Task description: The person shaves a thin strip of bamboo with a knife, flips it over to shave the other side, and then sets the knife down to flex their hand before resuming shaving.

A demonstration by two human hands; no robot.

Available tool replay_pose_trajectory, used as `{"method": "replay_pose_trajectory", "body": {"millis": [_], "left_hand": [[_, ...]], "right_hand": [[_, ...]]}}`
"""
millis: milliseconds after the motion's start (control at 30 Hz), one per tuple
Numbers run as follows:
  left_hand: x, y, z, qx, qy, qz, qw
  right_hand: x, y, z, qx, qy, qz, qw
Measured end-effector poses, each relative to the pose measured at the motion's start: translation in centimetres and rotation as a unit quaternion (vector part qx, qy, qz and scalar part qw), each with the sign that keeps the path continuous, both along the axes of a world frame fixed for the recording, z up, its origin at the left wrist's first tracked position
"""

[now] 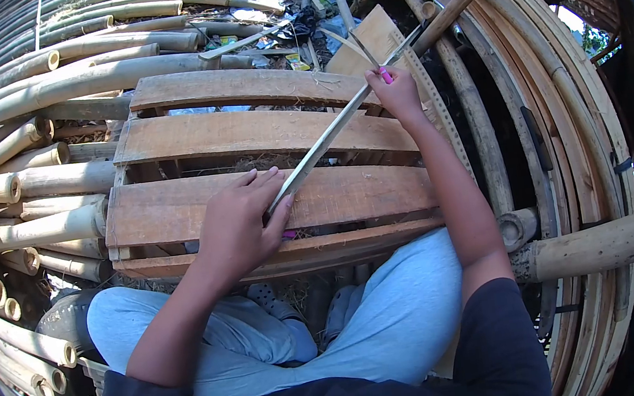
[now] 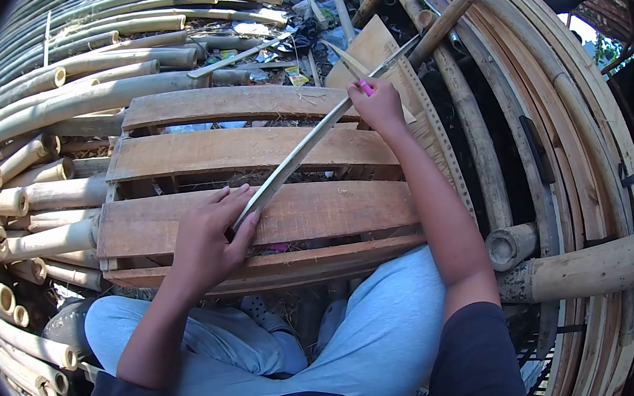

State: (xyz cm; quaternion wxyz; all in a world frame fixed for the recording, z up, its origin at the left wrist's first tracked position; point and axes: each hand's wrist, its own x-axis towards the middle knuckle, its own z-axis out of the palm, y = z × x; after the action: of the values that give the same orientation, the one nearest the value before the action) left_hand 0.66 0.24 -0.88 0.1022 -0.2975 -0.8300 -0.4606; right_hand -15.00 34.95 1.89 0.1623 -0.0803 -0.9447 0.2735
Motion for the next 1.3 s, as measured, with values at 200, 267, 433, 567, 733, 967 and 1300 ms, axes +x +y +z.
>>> {"method": "replay_pose_trajectory", "body": {"millis": [200,267,433,567,733,967,1300], "left_hand": [[0.0,0.0,0.2,-0.001,0.000,0.001,1.000],[0.0,0.0,0.1,-0.001,0.001,0.004,1.000],[0.0,0.0,0.2,0.001,-0.003,0.006,1.000],[0.0,0.0,0.3,0.010,-0.003,0.001,1.000],[-0.1,0.0,0.0,0.001,0.000,0.010,1.000],[0.0,0.0,0.2,0.012,0.009,0.001,1.000],[-0.2,-0.2,0.5,0.159,0.082,0.047,0.983]], "right_hand": [[-0.1,-0.1,-0.7,-0.068,0.071,0.022,0.995],[0.1,-0.4,-0.4,-0.124,0.047,0.003,0.991],[2.3,-1.0,3.3,-0.320,-0.082,0.073,0.941],[3.9,-0.7,5.3,-0.251,-0.392,0.305,0.831],[3.6,-2.0,4.5,-0.324,-0.275,0.191,0.885],[2.9,-2.0,3.4,-0.402,-0.130,0.046,0.905],[2.4,-0.9,0.5,-0.388,-0.073,0.054,0.917]]}}
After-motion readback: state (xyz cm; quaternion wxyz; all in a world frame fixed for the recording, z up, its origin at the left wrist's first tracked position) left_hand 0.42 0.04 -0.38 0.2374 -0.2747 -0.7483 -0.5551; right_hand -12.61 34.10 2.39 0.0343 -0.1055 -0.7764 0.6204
